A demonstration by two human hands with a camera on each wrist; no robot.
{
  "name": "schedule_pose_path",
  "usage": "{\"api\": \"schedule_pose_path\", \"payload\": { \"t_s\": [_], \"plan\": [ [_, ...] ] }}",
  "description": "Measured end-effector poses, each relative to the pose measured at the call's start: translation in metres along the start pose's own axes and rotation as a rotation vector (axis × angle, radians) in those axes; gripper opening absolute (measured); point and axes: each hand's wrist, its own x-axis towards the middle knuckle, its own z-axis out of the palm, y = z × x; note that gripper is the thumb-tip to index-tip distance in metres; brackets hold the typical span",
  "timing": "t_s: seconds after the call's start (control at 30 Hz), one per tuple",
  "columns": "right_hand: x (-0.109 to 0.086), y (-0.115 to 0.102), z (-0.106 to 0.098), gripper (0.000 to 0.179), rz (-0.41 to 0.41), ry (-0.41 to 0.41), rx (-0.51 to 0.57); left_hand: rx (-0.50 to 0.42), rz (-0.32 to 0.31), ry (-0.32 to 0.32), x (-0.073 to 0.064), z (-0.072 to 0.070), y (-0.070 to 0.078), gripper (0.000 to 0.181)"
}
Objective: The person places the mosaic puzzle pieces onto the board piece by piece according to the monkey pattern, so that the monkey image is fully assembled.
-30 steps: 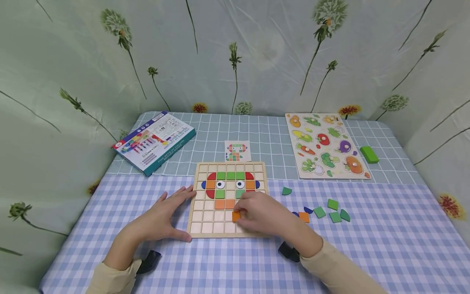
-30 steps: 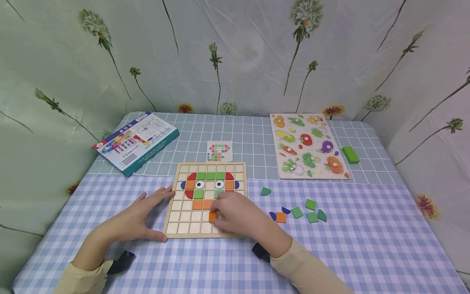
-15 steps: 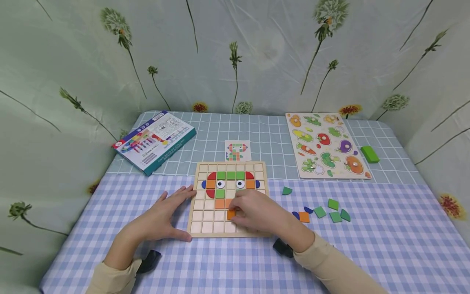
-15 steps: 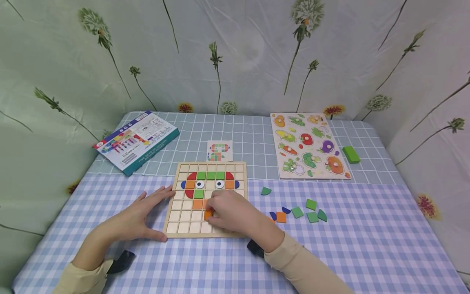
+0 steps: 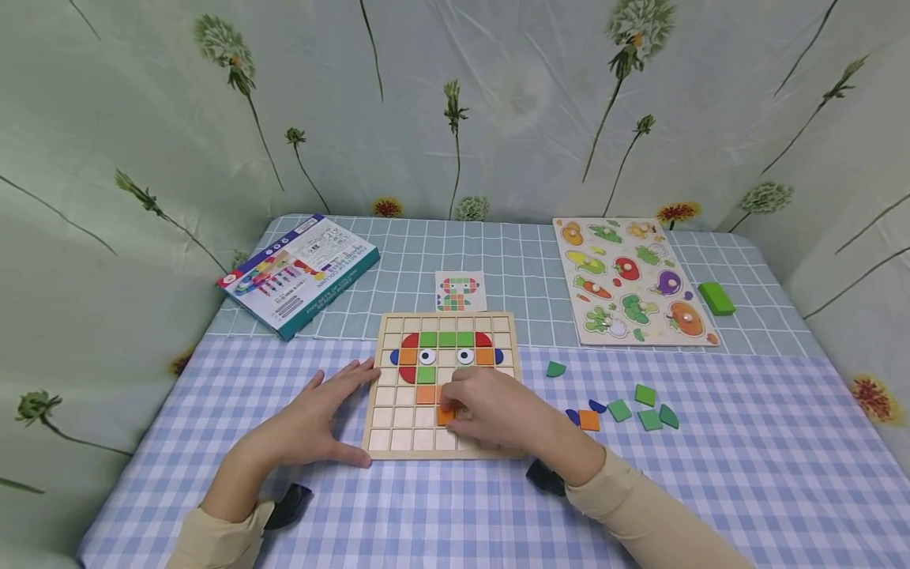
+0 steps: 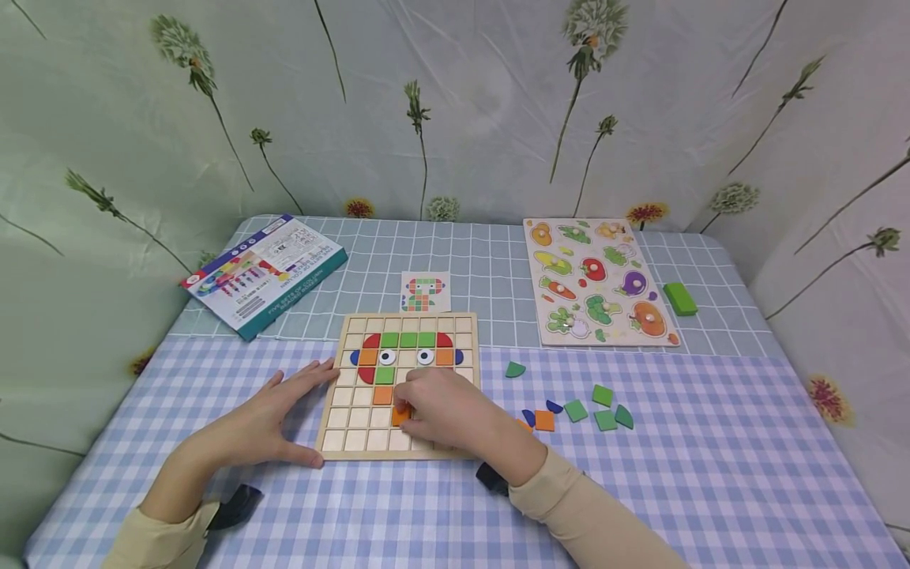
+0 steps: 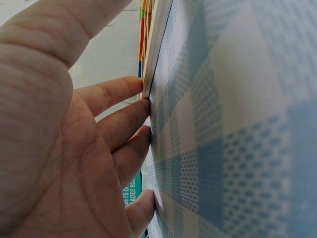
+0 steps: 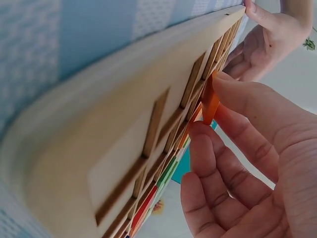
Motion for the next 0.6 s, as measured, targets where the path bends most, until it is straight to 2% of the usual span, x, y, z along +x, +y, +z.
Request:
{"api": "schedule_pose_path", "payload": {
  "t_s": [0.6],
  "plan": [
    [0.0021, 0.0036, 0.0017, 0.012, -0.058, 0.005, -0.032, -0.008, -0.005, -0.005, 0.0003, -0.0005, 0.0008, 0.122]
  ]
}}
